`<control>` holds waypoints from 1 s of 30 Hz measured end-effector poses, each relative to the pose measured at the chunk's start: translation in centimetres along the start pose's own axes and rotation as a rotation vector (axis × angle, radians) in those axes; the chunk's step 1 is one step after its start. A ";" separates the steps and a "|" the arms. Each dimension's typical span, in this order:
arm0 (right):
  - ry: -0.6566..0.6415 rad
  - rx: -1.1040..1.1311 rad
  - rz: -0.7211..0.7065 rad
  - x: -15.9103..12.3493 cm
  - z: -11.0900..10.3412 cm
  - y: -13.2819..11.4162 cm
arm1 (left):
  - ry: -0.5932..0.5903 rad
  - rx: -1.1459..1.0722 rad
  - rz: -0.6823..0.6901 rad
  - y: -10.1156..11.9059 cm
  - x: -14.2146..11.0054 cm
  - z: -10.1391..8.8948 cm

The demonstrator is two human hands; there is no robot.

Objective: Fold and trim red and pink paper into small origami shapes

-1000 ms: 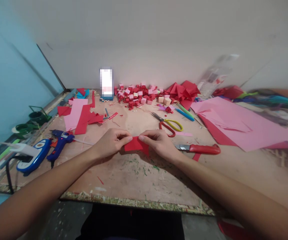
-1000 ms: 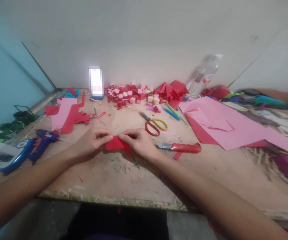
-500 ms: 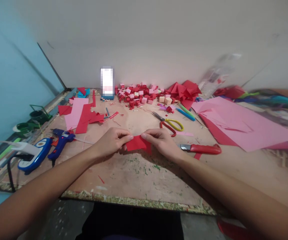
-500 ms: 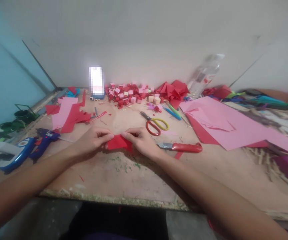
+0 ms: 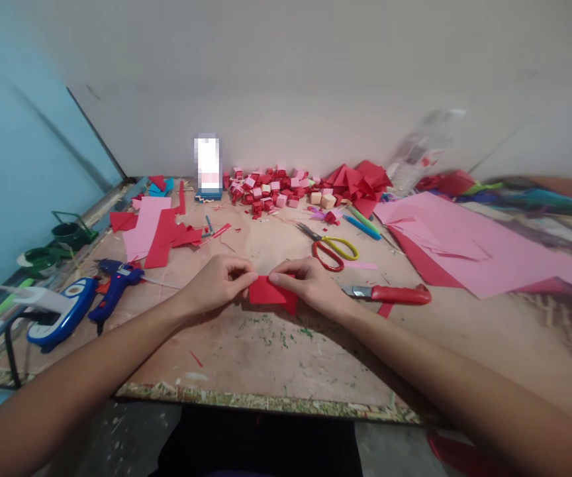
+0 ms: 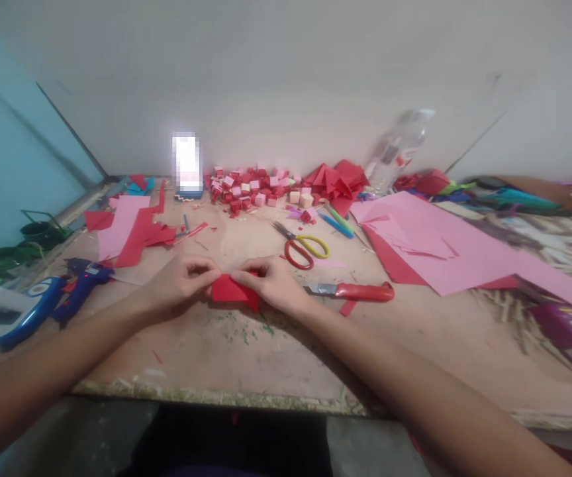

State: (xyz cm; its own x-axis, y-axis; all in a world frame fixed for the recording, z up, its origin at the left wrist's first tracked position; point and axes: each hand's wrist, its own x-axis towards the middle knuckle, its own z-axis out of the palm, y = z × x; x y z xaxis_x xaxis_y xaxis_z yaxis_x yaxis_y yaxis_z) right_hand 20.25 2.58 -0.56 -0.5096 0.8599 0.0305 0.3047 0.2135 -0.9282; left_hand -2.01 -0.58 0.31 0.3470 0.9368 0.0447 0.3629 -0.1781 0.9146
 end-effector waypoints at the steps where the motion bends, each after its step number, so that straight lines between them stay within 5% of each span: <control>1: -0.005 -0.001 0.002 0.0 0.1 0.0 | -0.002 0.015 0.010 0.0 0.0 0.0; 30: -0.043 -0.030 -0.002 0.0 0.5 -0.2 | -0.063 0.159 0.046 -0.3 0.0 0.4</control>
State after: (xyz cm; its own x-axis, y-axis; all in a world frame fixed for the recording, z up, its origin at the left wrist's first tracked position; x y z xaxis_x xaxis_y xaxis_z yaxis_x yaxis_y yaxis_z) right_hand 19.80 2.26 -0.61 -0.5444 0.8387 0.0153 0.3272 0.2291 -0.9168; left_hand -1.80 -0.68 -0.17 0.4181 0.9067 0.0553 0.4757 -0.2705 0.8370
